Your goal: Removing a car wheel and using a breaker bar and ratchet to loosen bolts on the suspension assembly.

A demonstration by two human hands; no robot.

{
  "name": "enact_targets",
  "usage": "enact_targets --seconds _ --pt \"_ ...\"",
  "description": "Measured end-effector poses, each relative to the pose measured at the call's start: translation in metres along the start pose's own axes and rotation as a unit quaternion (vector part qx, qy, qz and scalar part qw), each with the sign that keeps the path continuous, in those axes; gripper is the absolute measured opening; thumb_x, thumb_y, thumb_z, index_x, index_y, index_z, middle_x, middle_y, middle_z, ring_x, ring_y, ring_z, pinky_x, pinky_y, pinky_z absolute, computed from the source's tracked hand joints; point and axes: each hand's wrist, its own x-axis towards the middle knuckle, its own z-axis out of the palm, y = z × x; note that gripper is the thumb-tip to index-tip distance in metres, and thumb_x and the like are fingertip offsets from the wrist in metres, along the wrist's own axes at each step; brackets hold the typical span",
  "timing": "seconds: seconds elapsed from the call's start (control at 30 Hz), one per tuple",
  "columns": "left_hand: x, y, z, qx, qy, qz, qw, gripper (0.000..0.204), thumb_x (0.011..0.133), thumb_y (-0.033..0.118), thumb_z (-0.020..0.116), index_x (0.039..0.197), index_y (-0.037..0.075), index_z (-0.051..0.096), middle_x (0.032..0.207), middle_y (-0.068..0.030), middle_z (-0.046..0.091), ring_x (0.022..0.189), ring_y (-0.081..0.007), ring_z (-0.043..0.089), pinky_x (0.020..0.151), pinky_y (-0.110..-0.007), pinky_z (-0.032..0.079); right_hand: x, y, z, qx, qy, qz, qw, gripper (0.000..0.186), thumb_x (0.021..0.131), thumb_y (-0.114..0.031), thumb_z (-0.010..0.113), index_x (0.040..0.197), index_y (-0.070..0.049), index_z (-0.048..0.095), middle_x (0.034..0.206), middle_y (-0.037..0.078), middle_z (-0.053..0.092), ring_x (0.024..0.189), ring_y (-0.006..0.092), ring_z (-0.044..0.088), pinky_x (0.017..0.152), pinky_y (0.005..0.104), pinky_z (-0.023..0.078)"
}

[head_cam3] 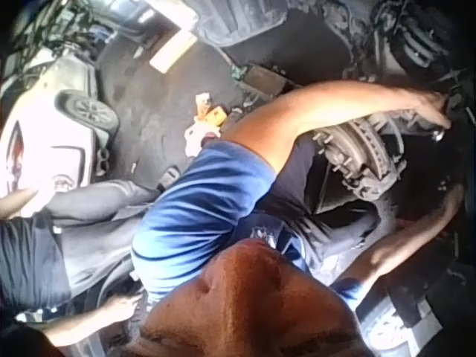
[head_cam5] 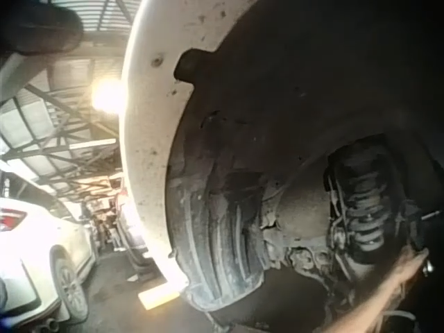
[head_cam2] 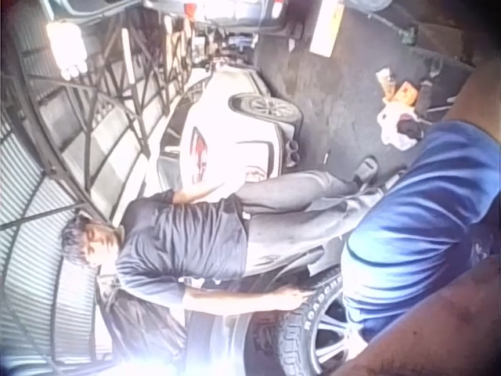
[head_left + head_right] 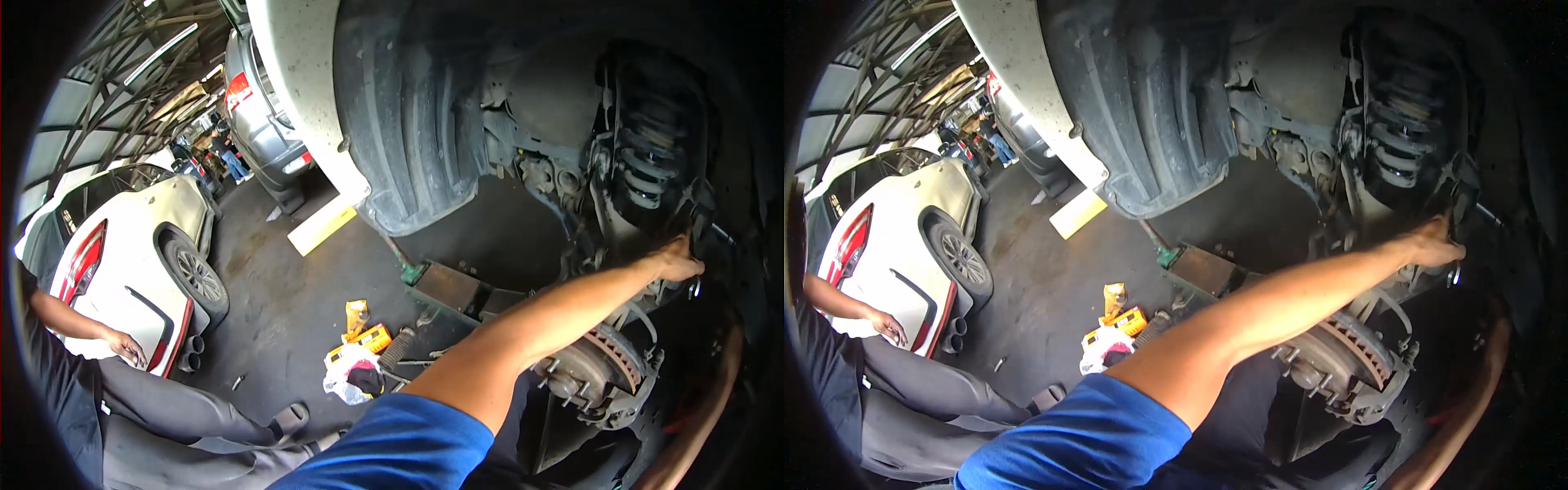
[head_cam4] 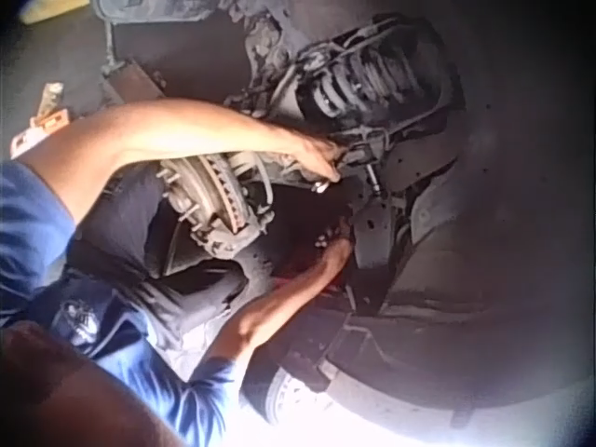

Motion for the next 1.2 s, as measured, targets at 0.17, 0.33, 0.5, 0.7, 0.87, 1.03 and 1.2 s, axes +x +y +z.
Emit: enact_targets --seconds 0.17,0.33,0.5,0.7,0.87,1.03,1.2 --pt "0.005 0.005 -0.021 0.128 -0.044 -0.057 0.989 0.071 0.074 0.043 0.065 0.122 -0.007 0.054 0.117 -0.0269 0.059 0.115 -0.0346 0.056 0.097 -0.039 0.046 0.076 0.066 -0.001 -0.055 -0.169 -0.035 0.983 0.036 0.093 -0.037 0.049 0.107 -0.009 0.067 0.081 0.008 0.065 0.069 0.0165 0.06 0.064 0.0315 0.047" --pt "0.016 0.018 -0.024 0.106 -0.03 0.04 0.993 0.084 0.078 0.044 0.063 0.141 -0.004 0.035 0.134 -0.0253 0.049 0.125 -0.0312 0.048 0.105 -0.036 0.036 0.215 0.109 0.042 -0.353 -0.078 -0.445 0.819 0.026 0.081 -0.019 0.055 0.099 -0.004 0.065 0.085 0.015 0.066 0.073 0.0311 0.062 0.072 0.0439 0.05" --pt "0.019 0.01 -0.002 0.039 -0.028 0.032 0.998 0.091 0.075 0.037 0.063 0.14 -0.014 0.025 0.141 -0.0305 0.038 0.133 -0.0324 0.039 0.109 -0.032 0.03 0.141 0.102 0.079 -0.332 0.21 -0.472 0.789 0.027 0.078 -0.023 0.057 0.086 0.0 0.068 0.075 0.019 0.066 0.077 0.0365 0.064 0.071 0.0459 0.052" --pt "0.002 0.002 -0.028 0.091 0.006 0.003 0.996 0.095 0.073 0.038 0.062 0.141 -0.014 0.021 0.143 -0.0324 0.034 0.136 -0.0341 0.034 0.111 -0.033 0.027 -0.023 -0.027 0.048 -0.235 -0.042 -0.167 0.957 0.032 0.082 -0.027 0.054 0.087 0.004 0.065 0.089 0.025 0.066 0.083 0.0377 0.064 0.073 0.0431 0.05" --pt "0.006 0.023 -0.009 0.018 -0.051 -0.001 0.999 0.093 0.075 0.032 0.062 0.142 -0.015 0.018 0.142 -0.0335 0.033 0.135 -0.0341 0.035 0.111 -0.034 0.027 0.039 0.032 0.042 -0.303 0.026 -0.248 0.92 0.023 0.08 -0.017 0.06 0.091 0.003 0.06 0.095 0.026 0.064 0.089 0.0405 0.062 0.075 0.0449 0.048" --pt "0.01 0.016 -0.009 0.033 -0.036 0.01 0.999 0.093 0.075 0.032 0.062 0.142 -0.015 0.017 0.141 -0.0339 0.035 0.133 -0.0343 0.038 0.109 -0.033 0.029 0.117 0.062 0.078 -0.237 0.109 -0.286 0.922 0.047 0.074 -0.003 0.057 0.119 0.002 0.045 0.108 0.029 0.059 0.107 0.046 0.054 0.09 0.0503 0.045" --pt "0.009 0.006 -0.023 0.069 -0.023 0.001 0.997 0.093 0.076 0.033 0.062 0.142 -0.014 0.017 0.14 -0.0356 0.035 0.132 -0.0345 0.039 0.109 -0.033 0.03 0.091 0.053 0.088 -0.212 0.061 -0.266 0.938 0.045 0.08 -0.01 0.059 0.121 0.003 0.044 0.109 0.029 0.059 0.112 0.0457 0.052 0.09 0.0506 0.045"
